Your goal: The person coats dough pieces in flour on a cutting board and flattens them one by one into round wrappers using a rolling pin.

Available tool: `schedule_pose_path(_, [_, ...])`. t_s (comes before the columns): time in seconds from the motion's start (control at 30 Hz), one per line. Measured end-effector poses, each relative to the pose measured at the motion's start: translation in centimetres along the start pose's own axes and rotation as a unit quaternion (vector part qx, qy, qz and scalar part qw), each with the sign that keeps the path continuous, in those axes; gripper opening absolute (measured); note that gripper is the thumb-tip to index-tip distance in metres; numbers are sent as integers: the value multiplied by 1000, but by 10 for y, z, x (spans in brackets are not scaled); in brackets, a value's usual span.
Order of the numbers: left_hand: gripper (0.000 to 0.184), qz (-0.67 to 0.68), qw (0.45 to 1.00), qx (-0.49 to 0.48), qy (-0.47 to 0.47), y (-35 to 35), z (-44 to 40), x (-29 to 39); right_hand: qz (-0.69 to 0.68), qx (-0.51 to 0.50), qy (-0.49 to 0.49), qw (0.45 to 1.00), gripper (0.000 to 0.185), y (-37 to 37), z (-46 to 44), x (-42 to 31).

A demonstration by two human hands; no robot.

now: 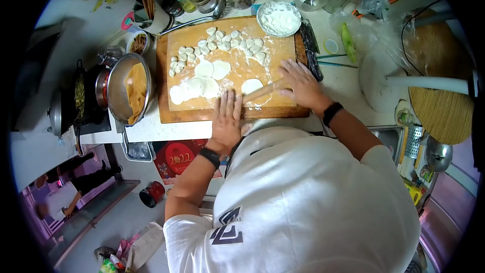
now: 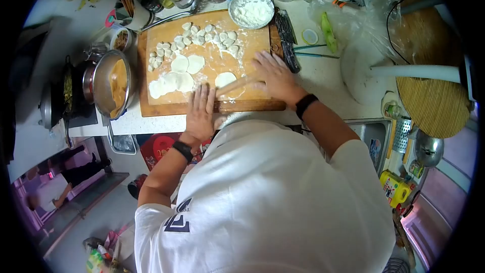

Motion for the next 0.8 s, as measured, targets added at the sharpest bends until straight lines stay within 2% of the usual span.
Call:
schedule_pose_path(0.03, [108, 2, 1000, -5, 1, -2, -13, -5, 8, 37, -15, 999, 80, -2, -15, 8])
schedule_pose_path(0.1, [105, -18, 994, 96, 40, -1, -41, -23, 13, 71, -30, 997, 80, -3, -38, 12])
schedule_pose_path(0.2, [102, -28, 995, 83, 56, -1, -43, -27, 6, 96, -73, 993, 80, 12, -45, 12])
schedule_pose_path(0.23, [100, -33, 994, 76, 65, 0, -45, -29, 3, 93, -36, 995, 80, 12, -30, 5])
schedule_pose_path(0.3, [113, -13, 998, 46, 38, -10, -16, -17, 1, 92, 3, 996, 80, 13, -10, -3])
schedule_pose_path(0.37, [116, 3, 1000, 0, 13, -5, 2, -1, -15, 0, -1, 1000, 79, 6, 7, -3])
schedule_pose_path(0.43, [108, -9, 998, 56, 8, -3, -9, -7, -5, 29, 15, 999, 77, -8, -13, 15])
schedule_pose_path(0.5, [104, -22, 994, 87, 56, 2, -37, -20, -13, 116, -25, 993, 75, -7, -39, 20])
schedule_pose_path(0.57, [103, -39, 989, 121, 72, -12, -45, -27, -12, 109, -52, 993, 74, 6, -44, 16])
schedule_pose_path(0.63, [103, -16, 992, 112, 52, -11, -33, -15, 6, 118, -26, 993, 71, 5, -28, 8])
schedule_pose_path(0.67, [103, 2, 996, 79, 47, -8, -19, -5, 6, 118, -4, 993, 62, 4, -13, 4])
schedule_pose_path(0.7, [103, 1, 998, 30, 49, -7, -10, 3, 7, 119, -3, 993, 62, 5, 0, 2])
schedule_pose_path(0.77, [83, 19, 994, 107, 19, -2, -4, 10, -27, 65, 6, 997, 47, -1, 21, -1])
schedule_pose_path(0.8, [83, 20, 994, 102, 20, -1, -8, 10, -51, 78, -12, 996, 36, -2, 25, -2])
Point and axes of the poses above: each hand's wrist, its own z-axis away from the middle knuckle, its own y-axis out of the back of the hand, x = y × z, the point moved 2 cm from there along -z, towards the middle knuckle, and after that the axes turned 5 degrees about -x, right-handed, at the moved point
